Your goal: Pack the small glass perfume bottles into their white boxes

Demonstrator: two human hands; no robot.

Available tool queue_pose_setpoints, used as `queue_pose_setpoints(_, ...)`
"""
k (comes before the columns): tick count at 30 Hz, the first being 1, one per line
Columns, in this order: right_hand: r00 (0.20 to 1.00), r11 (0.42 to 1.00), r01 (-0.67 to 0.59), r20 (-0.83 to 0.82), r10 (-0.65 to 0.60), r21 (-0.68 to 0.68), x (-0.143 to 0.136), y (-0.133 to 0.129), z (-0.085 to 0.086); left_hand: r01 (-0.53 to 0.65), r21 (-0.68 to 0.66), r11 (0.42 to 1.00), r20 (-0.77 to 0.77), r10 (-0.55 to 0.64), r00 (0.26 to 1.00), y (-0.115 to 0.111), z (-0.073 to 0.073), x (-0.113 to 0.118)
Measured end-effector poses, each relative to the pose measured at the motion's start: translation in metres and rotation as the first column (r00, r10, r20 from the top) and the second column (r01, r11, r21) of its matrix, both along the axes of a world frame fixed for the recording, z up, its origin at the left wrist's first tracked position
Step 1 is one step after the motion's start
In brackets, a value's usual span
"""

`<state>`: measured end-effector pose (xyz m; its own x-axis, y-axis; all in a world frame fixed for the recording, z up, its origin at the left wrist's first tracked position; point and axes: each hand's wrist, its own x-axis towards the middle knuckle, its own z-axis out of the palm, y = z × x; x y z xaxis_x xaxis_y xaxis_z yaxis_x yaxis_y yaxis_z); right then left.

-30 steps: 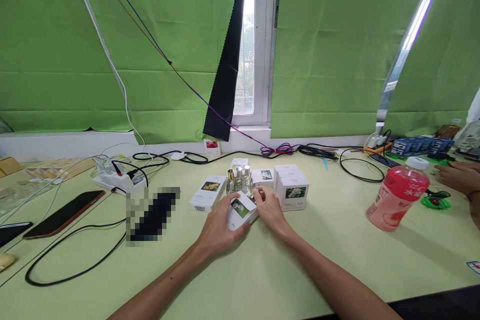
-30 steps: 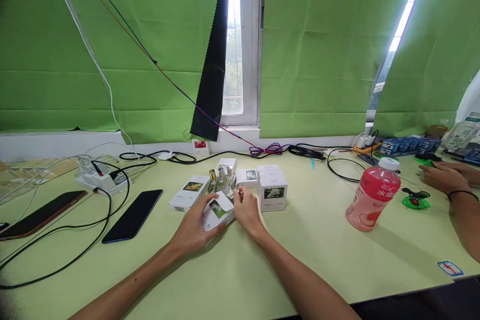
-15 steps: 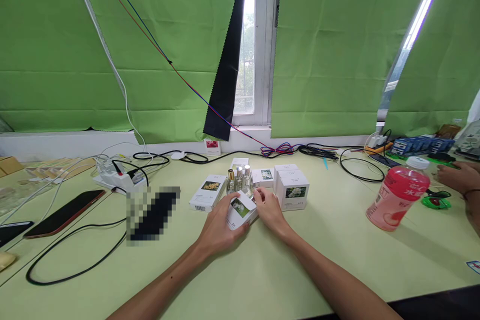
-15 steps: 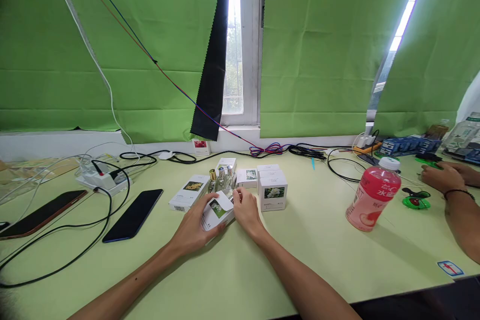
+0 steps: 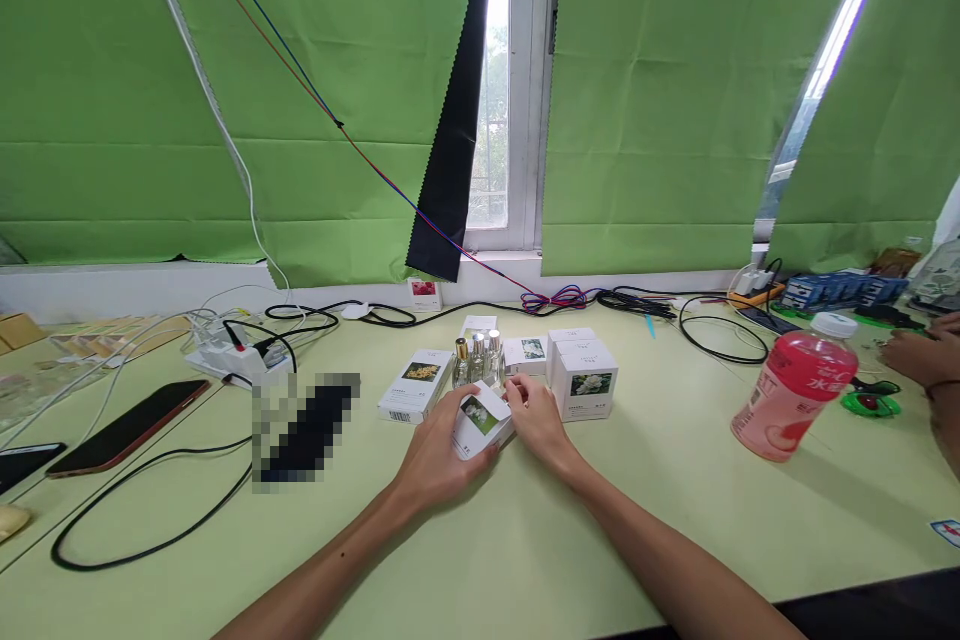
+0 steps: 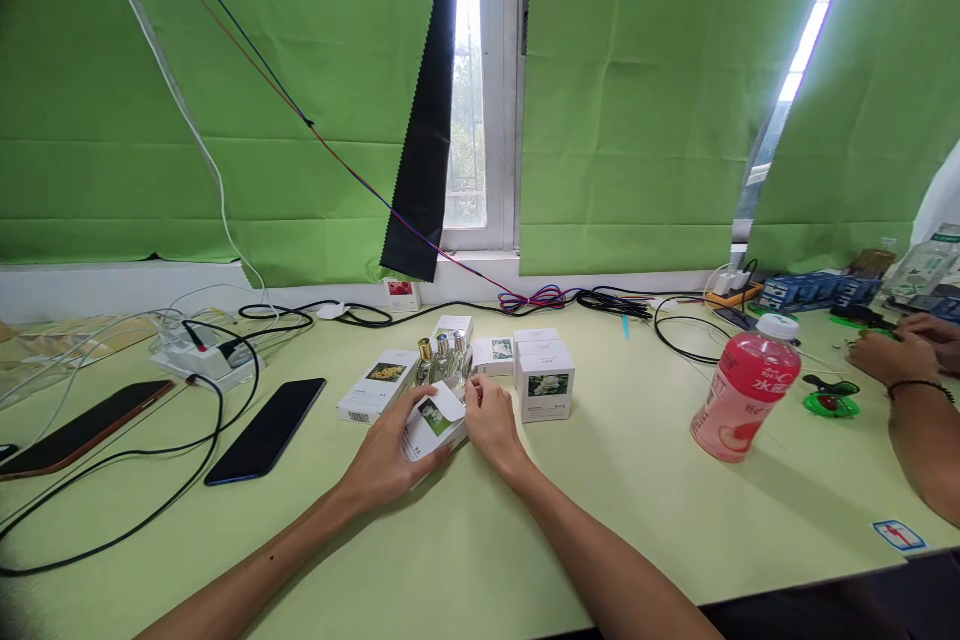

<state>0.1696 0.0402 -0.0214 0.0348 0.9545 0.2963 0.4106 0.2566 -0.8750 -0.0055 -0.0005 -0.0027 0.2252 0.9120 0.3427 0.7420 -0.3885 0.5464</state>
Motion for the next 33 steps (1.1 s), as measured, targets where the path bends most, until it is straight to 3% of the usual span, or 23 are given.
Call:
queue_pose_setpoints(11, 0.999, 0.999, -0.004, -0.053, 0.002, -0.034, -0.0006, -0.0023, 0.0054, 0.015, 0.027, 1.000, 0.004, -0.015, 1.000, 0.0021, -0.0030, -0.0014)
queue_pose_setpoints(33, 0.997, 0.999, -0.018, -0.078, 0.020, 0.034, -0.0009, -0.0027, 0.0045, 0.023, 0.053, 0.998, 0.020, -0.024, 1.000, 0.0011, -0.0033, -0.0019)
